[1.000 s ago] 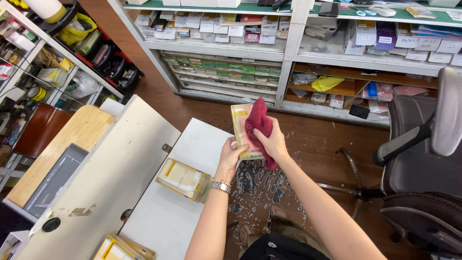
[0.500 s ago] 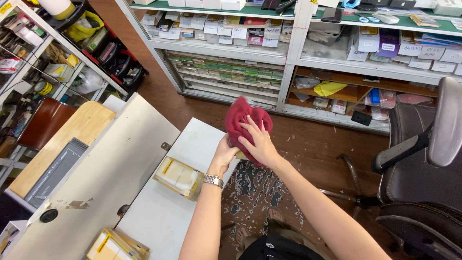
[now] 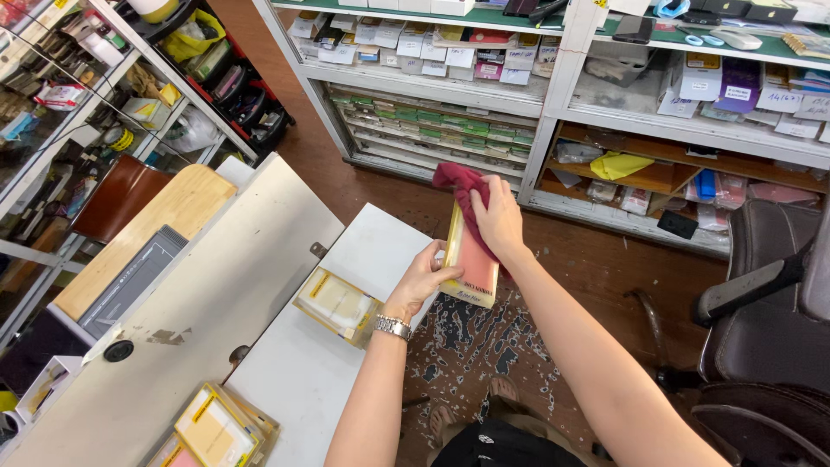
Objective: The person wipes the plastic packaging of small rectangular items with a red cloth. They handle the items one at a time, wiping each package and placing it on a white surface. The person also retrieves additional packages from a nearby shelf and continues wiping them.
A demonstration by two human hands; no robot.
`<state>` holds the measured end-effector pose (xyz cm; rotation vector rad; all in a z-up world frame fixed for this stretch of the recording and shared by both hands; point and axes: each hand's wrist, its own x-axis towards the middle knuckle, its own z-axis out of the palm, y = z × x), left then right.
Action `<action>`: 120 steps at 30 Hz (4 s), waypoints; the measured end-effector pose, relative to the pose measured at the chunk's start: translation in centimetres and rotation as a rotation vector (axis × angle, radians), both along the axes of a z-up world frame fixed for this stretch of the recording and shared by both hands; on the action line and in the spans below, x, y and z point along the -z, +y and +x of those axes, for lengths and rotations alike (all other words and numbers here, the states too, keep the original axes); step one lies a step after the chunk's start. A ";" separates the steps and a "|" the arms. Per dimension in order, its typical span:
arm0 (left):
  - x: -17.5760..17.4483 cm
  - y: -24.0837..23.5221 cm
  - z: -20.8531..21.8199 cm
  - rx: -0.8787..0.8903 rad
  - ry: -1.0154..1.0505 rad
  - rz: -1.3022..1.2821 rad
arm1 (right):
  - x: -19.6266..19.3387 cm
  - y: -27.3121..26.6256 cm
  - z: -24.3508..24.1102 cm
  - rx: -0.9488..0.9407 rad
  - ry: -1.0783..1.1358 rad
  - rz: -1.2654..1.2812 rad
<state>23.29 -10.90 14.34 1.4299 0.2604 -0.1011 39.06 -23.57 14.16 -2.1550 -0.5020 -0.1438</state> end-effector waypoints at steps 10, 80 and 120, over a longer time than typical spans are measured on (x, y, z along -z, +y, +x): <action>0.4 1.2 -1.4 0.020 0.074 0.049 | -1.4 -6.4 2.8 0.276 0.065 0.202; 2.2 -1.6 0.7 -0.106 -0.068 -0.079 | 3.2 -3.1 1.0 0.204 0.292 0.353; 11.3 2.6 3.7 -0.891 -0.035 -0.757 | -2.7 -0.9 -7.4 -0.406 -0.251 0.300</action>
